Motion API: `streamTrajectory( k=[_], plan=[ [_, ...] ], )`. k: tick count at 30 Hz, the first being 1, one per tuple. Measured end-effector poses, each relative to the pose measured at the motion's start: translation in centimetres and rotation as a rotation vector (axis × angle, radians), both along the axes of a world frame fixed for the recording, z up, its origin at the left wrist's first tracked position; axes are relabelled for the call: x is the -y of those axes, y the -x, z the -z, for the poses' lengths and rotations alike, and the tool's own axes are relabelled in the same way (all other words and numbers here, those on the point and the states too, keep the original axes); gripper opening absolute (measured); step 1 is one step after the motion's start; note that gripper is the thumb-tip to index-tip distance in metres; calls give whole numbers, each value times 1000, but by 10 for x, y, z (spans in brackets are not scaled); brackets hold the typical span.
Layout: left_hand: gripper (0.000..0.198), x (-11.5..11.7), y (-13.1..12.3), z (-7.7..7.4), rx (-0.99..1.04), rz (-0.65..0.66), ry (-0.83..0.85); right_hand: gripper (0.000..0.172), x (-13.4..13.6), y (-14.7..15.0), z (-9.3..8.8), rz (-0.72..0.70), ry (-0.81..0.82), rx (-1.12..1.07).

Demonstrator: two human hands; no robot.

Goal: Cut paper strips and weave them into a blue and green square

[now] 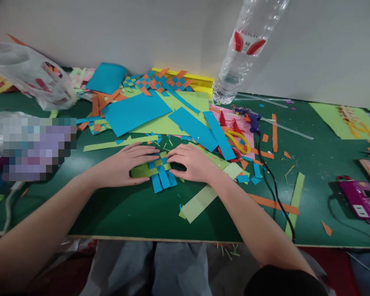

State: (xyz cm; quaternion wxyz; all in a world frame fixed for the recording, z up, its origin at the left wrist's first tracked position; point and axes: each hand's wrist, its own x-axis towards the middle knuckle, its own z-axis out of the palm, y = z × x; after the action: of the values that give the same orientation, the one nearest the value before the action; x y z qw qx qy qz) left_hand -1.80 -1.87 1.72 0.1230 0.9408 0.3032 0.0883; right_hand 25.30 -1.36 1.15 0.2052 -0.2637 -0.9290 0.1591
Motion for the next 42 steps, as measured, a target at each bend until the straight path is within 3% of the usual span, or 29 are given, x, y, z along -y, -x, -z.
streamTrajectory(
  k=[18, 25, 36, 42],
  plan=[
    [58, 0, 1, -2, -49, -24, -13, 20, 0, 0, 0, -11, -44, 34],
    [39, -4, 0, 2, -10, -132, -56, 18, 3, 2, -3, 92, -46, -46],
    [41, -2, 1, -1, -37, -124, -51, 29, 5, 12, 2, 234, -56, 66],
    [42, -5, 2, 5, -16, -129, -36, 32, 2, 14, 6, 221, 0, 91]
  ],
)
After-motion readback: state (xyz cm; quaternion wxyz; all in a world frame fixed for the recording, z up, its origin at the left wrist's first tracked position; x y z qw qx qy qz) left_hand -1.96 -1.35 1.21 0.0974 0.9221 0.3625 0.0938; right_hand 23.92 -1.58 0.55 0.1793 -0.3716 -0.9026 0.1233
